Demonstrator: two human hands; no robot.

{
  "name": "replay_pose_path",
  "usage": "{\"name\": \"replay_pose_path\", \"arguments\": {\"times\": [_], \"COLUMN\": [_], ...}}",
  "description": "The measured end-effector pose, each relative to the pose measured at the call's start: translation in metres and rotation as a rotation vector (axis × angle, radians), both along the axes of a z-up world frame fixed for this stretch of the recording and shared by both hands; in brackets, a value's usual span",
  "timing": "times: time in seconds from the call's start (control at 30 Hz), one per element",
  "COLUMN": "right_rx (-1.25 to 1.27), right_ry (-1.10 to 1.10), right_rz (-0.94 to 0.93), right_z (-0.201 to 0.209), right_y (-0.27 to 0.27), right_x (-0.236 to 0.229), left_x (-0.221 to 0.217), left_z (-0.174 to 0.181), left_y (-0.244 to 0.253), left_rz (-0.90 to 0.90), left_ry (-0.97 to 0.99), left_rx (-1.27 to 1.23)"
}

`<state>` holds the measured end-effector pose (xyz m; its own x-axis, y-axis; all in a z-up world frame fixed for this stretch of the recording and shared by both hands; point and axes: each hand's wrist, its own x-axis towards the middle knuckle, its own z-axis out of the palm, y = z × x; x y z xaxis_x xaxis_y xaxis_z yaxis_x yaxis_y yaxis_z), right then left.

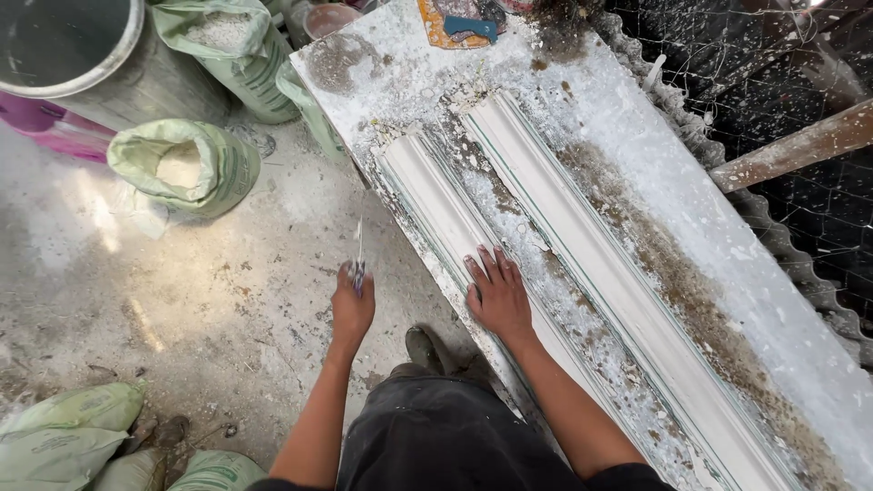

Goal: The person uses a scraper to remove white residue from the surface of a long, white decorative mold. They repeatedly scrape along the grooves and edges of the mold, which is resting on a workbench.

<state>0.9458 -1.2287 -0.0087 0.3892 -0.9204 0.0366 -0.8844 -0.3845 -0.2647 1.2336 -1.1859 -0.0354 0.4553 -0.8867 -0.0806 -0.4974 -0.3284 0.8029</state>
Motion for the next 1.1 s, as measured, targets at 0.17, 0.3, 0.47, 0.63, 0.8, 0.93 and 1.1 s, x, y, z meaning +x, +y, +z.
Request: {"name": "replay_pose_path", "arguments": {"times": [0.17, 0.3, 0.47, 0.63, 0.8, 0.93, 1.1], "right_rx": [-0.017, 0.000, 0.024, 0.013, 0.048, -0.003, 0.028], "right_ry": [-0.002, -0.055, -0.096, -0.138, -0.103, -0.145, -0.163], "right_rz": [0.007, -0.020, -0.093, -0.261, -0.613, -0.881, -1.209], "right_z": [-0.006, -0.014, -0.005, 0.000, -0.010, -0.001, -0.017], "right_y": [0.001, 0.003, 0.031, 0.092, 0.161, 0.174, 0.187], "right_x": [-0.003, -0.007, -0.018, -0.042, -0.030, 0.014, 0.046], "left_x": [0.000, -0.005, 0.003, 0.034, 0.068, 0.079, 0.074], "left_z": [-0.009, 0.010, 0.031, 0.064, 0.111, 0.115, 0.125], "left_y": [0.054, 0.065, 0.044, -0.024, -0.122, -0.175, -0.231], "left_rz": [0.045, -0.008, -0.222, -0.593, -1.007, -1.347, -1.594], "left_ry": [0.034, -0.012, -0.094, 0.021, -0.048, -0.222, -0.250], "left_rx": [0.039, -0.025, -0.225, -0.095, 0.140, 0.124, 0.109]}}
